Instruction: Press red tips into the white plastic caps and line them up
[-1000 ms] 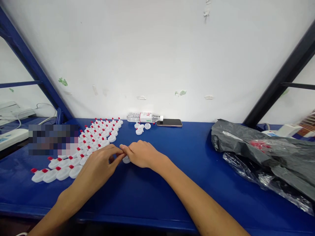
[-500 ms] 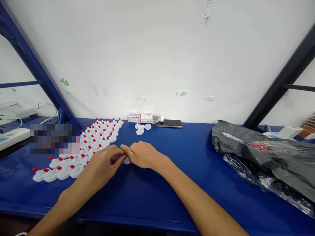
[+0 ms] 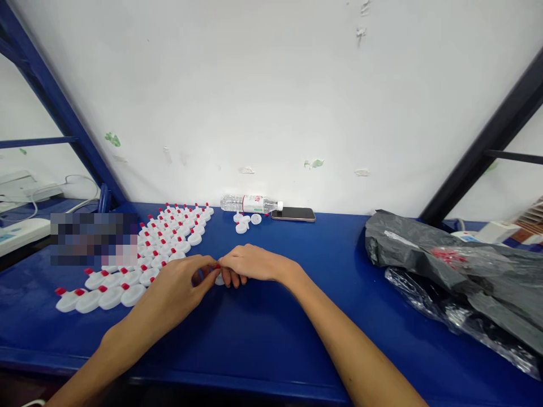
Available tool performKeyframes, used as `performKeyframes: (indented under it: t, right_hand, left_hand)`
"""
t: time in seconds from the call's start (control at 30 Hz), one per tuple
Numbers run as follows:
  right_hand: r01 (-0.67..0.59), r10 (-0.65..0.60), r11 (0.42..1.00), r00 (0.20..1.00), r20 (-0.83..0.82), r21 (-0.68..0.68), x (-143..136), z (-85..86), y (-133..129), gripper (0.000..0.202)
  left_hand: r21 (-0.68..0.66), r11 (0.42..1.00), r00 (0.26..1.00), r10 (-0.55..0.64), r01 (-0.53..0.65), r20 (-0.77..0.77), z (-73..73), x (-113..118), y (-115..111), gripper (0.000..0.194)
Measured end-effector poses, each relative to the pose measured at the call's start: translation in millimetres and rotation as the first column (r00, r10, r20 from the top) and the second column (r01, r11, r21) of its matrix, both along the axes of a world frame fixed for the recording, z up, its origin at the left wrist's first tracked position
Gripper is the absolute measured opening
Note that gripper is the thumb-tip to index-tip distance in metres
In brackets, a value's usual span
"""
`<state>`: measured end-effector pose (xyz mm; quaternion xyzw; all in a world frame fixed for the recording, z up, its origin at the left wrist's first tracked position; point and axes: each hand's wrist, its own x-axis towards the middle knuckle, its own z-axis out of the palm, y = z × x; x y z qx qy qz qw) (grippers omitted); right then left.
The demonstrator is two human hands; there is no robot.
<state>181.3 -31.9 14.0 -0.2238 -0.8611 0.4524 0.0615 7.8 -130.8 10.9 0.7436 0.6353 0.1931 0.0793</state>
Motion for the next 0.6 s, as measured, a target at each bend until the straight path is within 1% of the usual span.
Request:
performKeyframes:
  t: [0.17, 0.33, 0.6]
  right_hand:
    - [0.023, -0.024, 0.999, 0.999, 0.025, 0.045, 1.1, 2.1, -3.3, 0.035]
    - [0.025, -0.027, 0.998, 0.999, 0.040, 0.057, 1.2, 3.2, -4.1, 0.033]
    - [0.009, -0.010, 0.999, 1.000, 0.016, 0.043, 1.2, 3.2, -3.7, 0.033]
  left_hand:
    - [-0.008, 1.000, 1.000, 0.004, -0.004, 0.003, 0.6, 1.0, 0.8, 0.022]
    - [-0.021, 1.000, 1.000, 0.008, -0.008, -0.006, 1.4, 2.3, 0.4, 0.023]
    - [-0.031, 0.999, 1.000, 0.015, -0.015, 0.018, 0.5, 1.3, 0.2, 0.022]
